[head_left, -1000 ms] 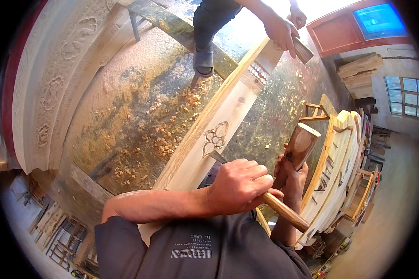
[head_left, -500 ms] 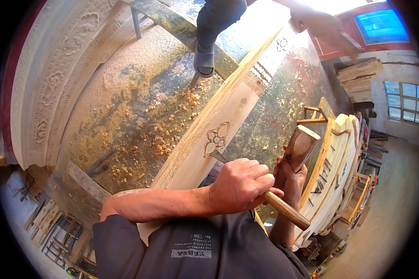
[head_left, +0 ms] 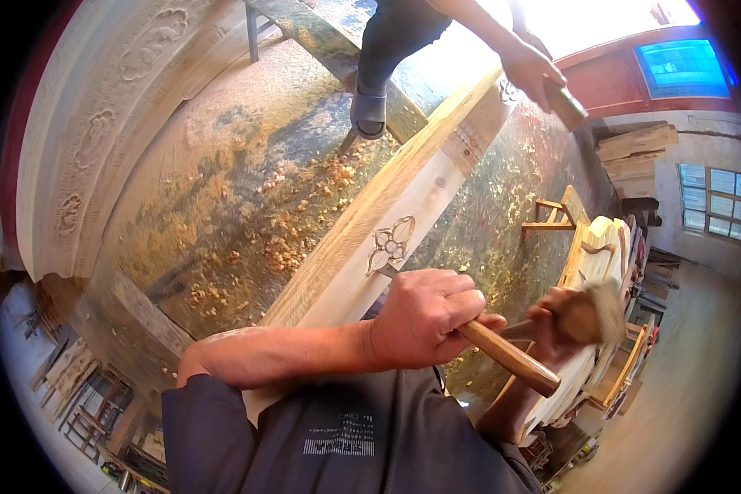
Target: The person carves a decorative floral pattern into a long wooden board using a chisel and a wooden mallet, then selects a different chisel from a collection on a workbench and continues refining the details of the carving.
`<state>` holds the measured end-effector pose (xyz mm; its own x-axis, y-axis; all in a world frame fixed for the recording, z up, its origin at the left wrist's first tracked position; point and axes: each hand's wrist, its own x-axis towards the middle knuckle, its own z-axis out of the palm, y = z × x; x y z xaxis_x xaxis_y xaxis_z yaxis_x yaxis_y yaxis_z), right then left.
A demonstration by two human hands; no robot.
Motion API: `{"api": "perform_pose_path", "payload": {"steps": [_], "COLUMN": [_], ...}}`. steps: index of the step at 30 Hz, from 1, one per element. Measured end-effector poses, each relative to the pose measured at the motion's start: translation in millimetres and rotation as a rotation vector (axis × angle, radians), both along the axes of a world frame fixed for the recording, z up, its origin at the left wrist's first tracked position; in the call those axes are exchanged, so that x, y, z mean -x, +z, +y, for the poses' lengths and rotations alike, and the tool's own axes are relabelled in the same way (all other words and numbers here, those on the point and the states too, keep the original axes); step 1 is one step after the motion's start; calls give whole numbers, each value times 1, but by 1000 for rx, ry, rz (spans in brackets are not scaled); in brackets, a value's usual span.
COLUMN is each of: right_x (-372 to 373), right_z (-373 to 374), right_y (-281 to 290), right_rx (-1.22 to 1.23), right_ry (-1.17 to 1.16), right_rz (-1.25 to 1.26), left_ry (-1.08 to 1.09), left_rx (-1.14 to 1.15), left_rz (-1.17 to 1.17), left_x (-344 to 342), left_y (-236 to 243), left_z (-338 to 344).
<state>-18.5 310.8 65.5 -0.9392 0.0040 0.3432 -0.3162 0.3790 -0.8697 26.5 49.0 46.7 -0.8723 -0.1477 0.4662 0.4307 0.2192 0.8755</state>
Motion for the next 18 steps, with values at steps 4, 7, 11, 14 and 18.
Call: {"api": "perform_pose_path", "payload": {"steps": [4, 7, 11, 14, 18], "right_x": [11, 6, 0, 19, 17], "right_z": [12, 0, -58, -41, -14], "right_y": [92, 134, 132, 129, 133], "right_rx": [168, 455, -737, -566, 90], "right_ry": [52, 224, -2, -92, 237], "right_rz": [324, 381, 329, 385, 269], "left_ry": [27, 36, 66, 80, 72], "left_rx": [-77, -106, -98, -97, -106], "left_rz": [19, 11, 22, 29, 13], "left_x": [2, 2, 4, 3, 2], "left_y": [0, -1, -3, -2, -3], "left_z": [-5, -3, 0, -1, 1]}}
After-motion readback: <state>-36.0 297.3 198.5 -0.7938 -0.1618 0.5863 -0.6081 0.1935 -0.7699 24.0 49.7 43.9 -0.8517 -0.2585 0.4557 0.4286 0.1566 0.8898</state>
